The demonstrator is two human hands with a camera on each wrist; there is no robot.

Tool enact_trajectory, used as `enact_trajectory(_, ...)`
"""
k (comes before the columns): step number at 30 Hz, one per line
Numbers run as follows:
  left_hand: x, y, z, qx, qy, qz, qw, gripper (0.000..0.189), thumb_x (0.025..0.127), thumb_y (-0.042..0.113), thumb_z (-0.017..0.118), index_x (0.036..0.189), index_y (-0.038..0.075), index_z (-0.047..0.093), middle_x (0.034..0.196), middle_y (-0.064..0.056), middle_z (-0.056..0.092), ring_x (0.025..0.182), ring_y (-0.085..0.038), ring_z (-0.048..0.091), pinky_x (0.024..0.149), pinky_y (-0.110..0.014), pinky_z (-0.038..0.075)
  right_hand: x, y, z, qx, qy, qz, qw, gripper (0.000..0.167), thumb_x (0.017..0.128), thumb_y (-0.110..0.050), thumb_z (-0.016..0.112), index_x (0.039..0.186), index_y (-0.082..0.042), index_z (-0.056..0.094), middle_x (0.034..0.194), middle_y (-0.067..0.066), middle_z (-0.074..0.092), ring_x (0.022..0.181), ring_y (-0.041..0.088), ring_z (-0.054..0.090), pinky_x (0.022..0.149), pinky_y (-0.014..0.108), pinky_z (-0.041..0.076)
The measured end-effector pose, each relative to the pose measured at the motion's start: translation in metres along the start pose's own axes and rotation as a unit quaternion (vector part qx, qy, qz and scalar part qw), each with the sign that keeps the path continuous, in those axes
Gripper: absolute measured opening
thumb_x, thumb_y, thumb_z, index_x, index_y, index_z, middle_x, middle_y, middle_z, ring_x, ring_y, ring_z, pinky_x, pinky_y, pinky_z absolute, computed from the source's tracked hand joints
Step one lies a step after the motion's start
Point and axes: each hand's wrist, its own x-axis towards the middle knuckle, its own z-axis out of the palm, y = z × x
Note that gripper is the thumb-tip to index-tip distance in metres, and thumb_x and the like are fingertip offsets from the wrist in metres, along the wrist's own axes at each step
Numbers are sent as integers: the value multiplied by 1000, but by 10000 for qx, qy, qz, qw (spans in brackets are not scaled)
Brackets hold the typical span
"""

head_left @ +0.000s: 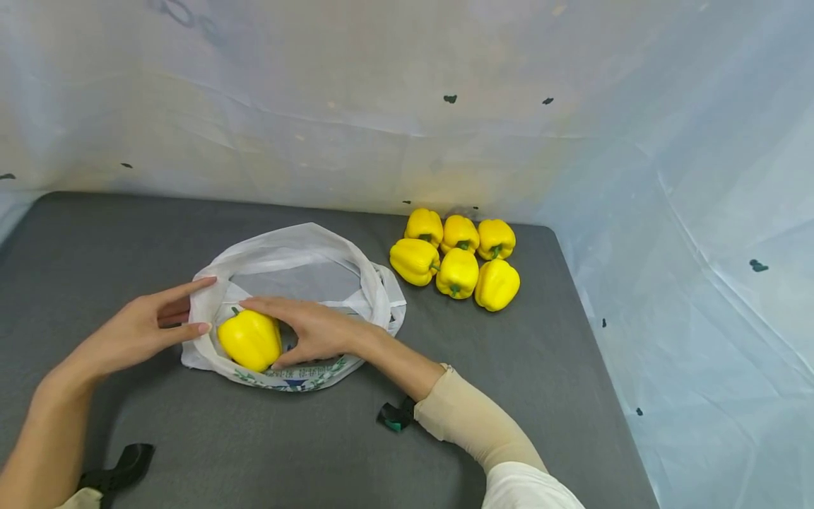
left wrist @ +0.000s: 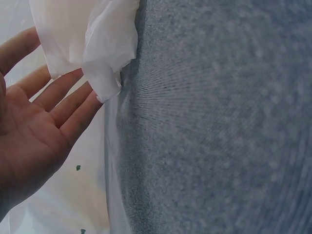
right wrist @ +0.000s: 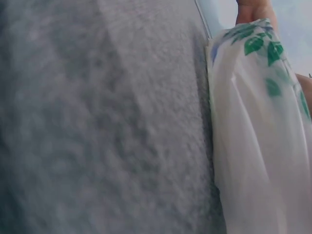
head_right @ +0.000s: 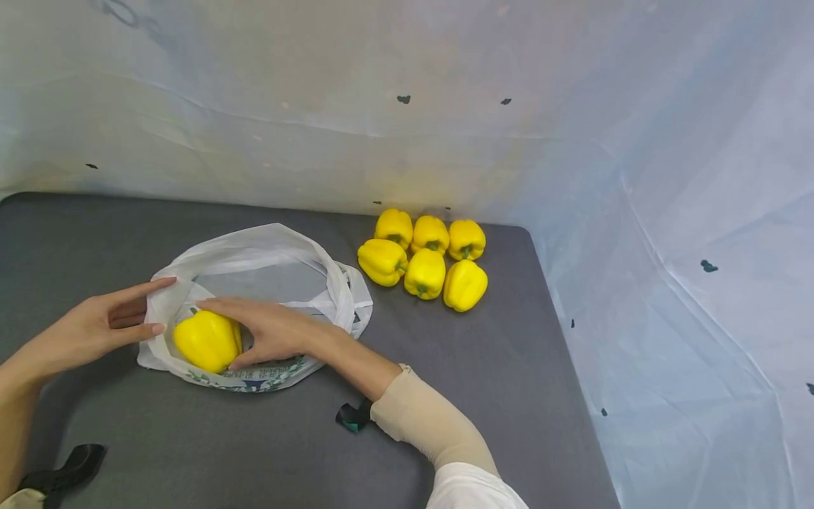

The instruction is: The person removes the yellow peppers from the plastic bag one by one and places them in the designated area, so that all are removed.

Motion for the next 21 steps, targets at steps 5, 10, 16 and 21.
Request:
enact_trajectory(5, 1, 0, -1, 21, -36, -3, 10000, 77, 94, 31, 71, 157, 12, 31, 150, -36, 32, 122, -60, 48, 85, -59, 53, -6, 1, -8, -45, 281, 37, 9996, 98, 83, -35, 82, 159, -19, 23, 160, -5, 30, 142, -3, 26, 112, 13, 22)
enact_trajectory(10, 2, 1, -2, 65, -34, -47, 10000, 77, 94, 31, 71, 156, 12, 32, 150, -37, 33, 122, -60, 48, 83, -45, 58, -12, 0, -17, 165, 545, 24, 9984, 99, 80, -34, 84, 158, -19, 25, 157, -3, 35, 138, -1, 33, 110, 15, 30)
enact_trajectory(16, 2, 2, -2, 56, -25, -37, 10000, 77, 93, 28, 72, 156, 9, 32, 148, -39, 33, 121, -61, 48, 82, -42, 58, -20, 0, -25, 460, 772, 37, 9959, 100, 78, -29, 86, 158, -18, 27, 153, -2, 40, 132, 0, 40, 107, 21, 39)
enact_trajectory(21, 2, 3, 0, 75, -59, -78, 9999, 78, 93, 28, 72, 156, 8, 30, 148, -40, 32, 121, -62, 47, 88, -62, 49, -28, 2, -32, 738, 911, 60, 9931, 99, 78, -24, 87, 157, -17, 27, 151, 0, 42, 130, 3, 44, 105, 23, 42)
